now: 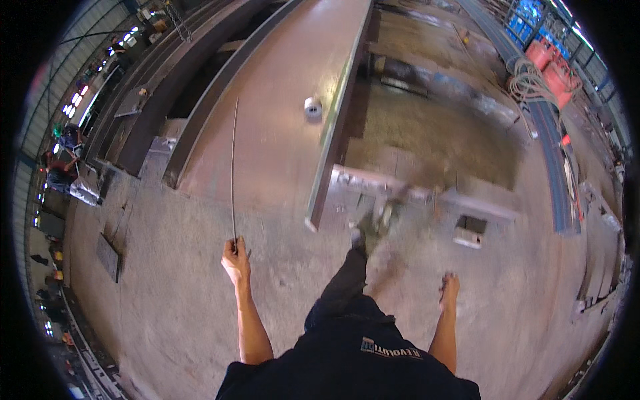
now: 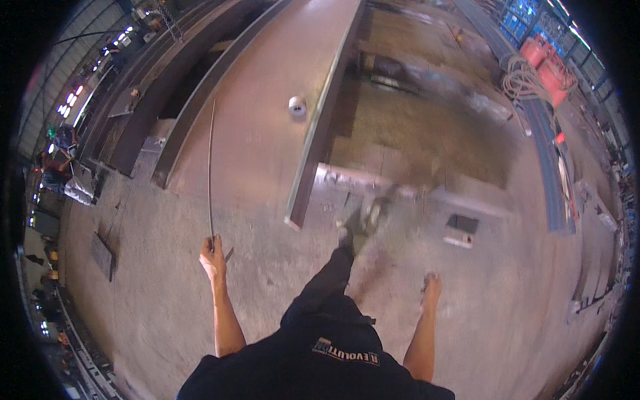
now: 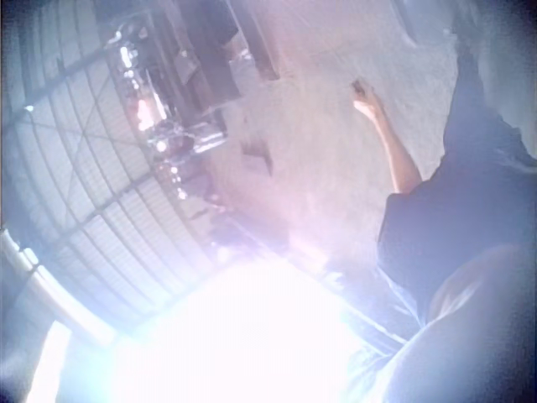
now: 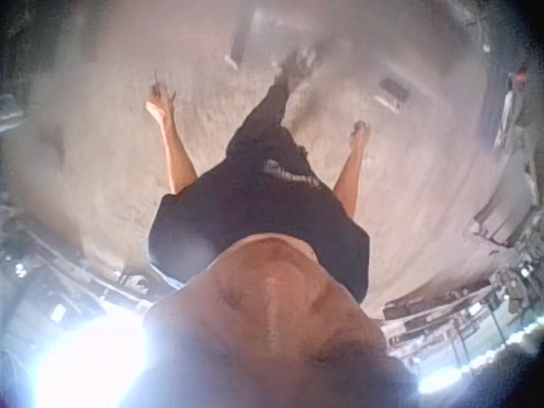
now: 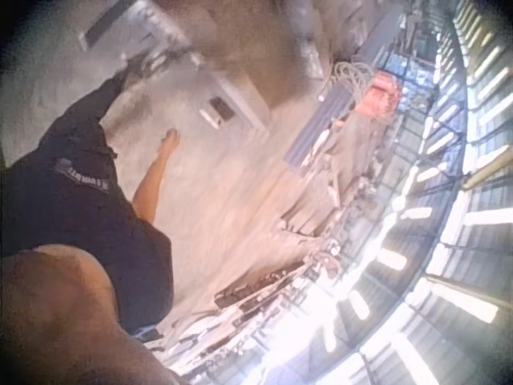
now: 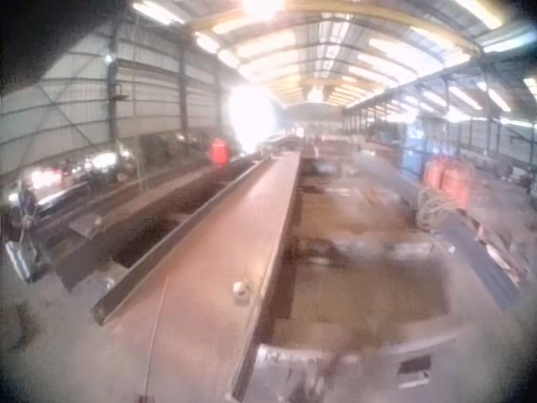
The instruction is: The person walks through a metal fabrication workshop, picks up a metal rod, and uses a sanding block to clean a section of a large metal sheet. They then use a ruler and marker to measure and mark lines on the metal sheet.
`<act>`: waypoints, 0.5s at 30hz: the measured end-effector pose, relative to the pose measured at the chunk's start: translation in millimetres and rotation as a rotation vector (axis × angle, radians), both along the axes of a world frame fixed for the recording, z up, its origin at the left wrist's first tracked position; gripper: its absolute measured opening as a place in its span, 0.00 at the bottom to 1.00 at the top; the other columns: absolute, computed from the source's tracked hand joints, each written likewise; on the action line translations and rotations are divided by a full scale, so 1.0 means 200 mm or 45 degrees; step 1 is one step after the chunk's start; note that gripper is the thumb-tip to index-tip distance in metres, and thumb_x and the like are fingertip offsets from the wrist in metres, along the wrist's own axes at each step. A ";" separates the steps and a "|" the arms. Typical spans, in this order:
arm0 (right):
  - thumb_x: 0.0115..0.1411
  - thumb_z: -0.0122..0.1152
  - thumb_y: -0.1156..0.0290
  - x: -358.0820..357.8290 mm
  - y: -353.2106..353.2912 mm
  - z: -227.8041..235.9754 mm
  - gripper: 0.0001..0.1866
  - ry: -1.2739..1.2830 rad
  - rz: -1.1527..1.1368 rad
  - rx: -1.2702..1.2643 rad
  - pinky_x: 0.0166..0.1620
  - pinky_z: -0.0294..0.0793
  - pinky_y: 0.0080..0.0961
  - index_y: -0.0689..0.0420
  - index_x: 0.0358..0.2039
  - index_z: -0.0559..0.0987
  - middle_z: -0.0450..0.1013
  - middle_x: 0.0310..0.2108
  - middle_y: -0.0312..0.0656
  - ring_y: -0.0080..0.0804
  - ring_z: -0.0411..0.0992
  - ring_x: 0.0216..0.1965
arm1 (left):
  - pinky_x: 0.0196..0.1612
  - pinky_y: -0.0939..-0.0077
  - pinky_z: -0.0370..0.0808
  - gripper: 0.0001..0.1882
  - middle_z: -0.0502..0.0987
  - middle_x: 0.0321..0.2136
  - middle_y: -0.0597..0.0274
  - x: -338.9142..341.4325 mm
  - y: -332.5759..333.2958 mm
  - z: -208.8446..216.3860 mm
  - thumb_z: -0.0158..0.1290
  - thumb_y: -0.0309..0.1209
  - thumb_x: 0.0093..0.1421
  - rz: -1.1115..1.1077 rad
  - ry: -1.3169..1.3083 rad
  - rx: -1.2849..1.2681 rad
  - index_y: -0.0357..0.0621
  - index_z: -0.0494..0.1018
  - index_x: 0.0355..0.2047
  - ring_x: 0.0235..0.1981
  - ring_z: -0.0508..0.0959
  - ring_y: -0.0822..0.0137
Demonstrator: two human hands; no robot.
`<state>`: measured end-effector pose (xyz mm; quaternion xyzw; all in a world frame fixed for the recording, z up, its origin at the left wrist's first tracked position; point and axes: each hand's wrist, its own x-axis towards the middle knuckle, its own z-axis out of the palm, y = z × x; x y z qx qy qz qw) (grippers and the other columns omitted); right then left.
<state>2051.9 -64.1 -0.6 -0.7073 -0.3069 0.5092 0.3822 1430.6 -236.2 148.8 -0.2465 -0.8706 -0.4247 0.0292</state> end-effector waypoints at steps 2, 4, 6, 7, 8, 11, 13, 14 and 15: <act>0.66 0.57 0.55 0.44 0.20 -0.28 0.14 -0.244 -0.350 -0.033 0.28 0.62 0.22 0.47 0.47 0.75 0.68 0.30 0.29 0.19 0.65 0.28 | 0.29 0.66 0.71 0.18 0.77 0.21 0.55 -0.07 0.62 -0.02 0.59 0.40 0.68 -0.070 -0.112 0.055 0.33 0.79 0.35 0.22 0.71 0.68; 0.64 0.57 0.53 0.36 0.19 -0.37 0.17 -0.308 -0.312 -0.257 0.27 0.62 0.27 0.43 0.51 0.74 0.68 0.31 0.29 0.22 0.64 0.26 | 0.30 0.67 0.72 0.18 0.78 0.22 0.55 -0.27 0.96 0.07 0.59 0.40 0.68 -0.002 -0.196 0.221 0.33 0.79 0.36 0.23 0.73 0.68; 0.64 0.55 0.54 0.44 0.06 -0.40 0.21 -0.253 -0.289 -0.634 0.27 0.65 0.27 0.45 0.56 0.74 0.74 0.38 0.34 0.27 0.72 0.33 | 0.31 0.67 0.73 0.18 0.79 0.23 0.55 -0.46 1.27 0.20 0.60 0.40 0.67 0.020 -0.225 0.218 0.34 0.80 0.38 0.25 0.74 0.68; 0.65 0.54 0.56 0.32 0.00 -0.39 0.15 -0.175 -0.361 -0.775 0.28 0.66 0.30 0.44 0.48 0.76 0.74 0.36 0.34 0.26 0.71 0.31 | 0.32 0.68 0.73 0.18 0.79 0.24 0.55 -0.58 1.37 0.31 0.60 0.40 0.67 0.042 -0.184 0.128 0.34 0.80 0.38 0.26 0.75 0.68; 0.65 0.52 0.58 0.70 -0.08 -0.48 0.07 -0.206 -0.675 -0.380 0.23 0.59 0.30 0.43 0.37 0.75 0.68 0.25 0.30 0.25 0.64 0.22 | 0.32 0.68 0.73 0.18 0.80 0.24 0.55 -0.52 1.75 0.24 0.60 0.40 0.67 -0.031 -0.320 0.173 0.34 0.81 0.39 0.26 0.75 0.68; 0.63 0.54 0.60 0.51 0.12 -0.42 0.06 -0.155 -0.583 -0.779 0.20 0.59 0.30 0.45 0.31 0.72 0.64 0.21 0.30 0.26 0.61 0.19 | 0.33 0.69 0.74 0.18 0.80 0.25 0.54 -0.64 2.15 0.37 0.60 0.40 0.67 -0.032 -0.208 0.106 0.34 0.80 0.40 0.27 0.75 0.69; 0.61 0.56 0.61 0.50 0.42 -0.42 0.08 -0.133 -0.588 -0.828 0.19 0.59 0.30 0.45 0.26 0.71 0.62 0.19 0.30 0.26 0.60 0.16 | 0.33 0.69 0.73 0.18 0.79 0.25 0.55 -0.64 2.43 0.38 0.60 0.40 0.67 -0.032 -0.191 0.173 0.34 0.80 0.40 0.27 0.75 0.69; 0.61 0.56 0.61 0.48 0.60 -0.43 0.09 -0.046 -0.714 -0.870 0.18 0.59 0.30 0.45 0.26 0.71 0.62 0.19 0.30 0.26 0.59 0.15 | 0.33 0.70 0.73 0.18 0.79 0.24 0.55 -0.62 2.57 0.35 0.60 0.40 0.67 -0.035 -0.185 0.213 0.34 0.80 0.40 0.26 0.74 0.69; 0.61 0.56 0.60 0.44 0.81 -0.46 0.08 -0.075 -0.662 -0.716 0.18 0.57 0.29 0.45 0.26 0.71 0.61 0.19 0.30 0.26 0.57 0.15 | 0.33 0.70 0.73 0.18 0.78 0.24 0.56 -0.61 2.69 0.32 0.60 0.40 0.67 -0.061 -0.206 0.245 0.34 0.80 0.40 0.26 0.74 0.70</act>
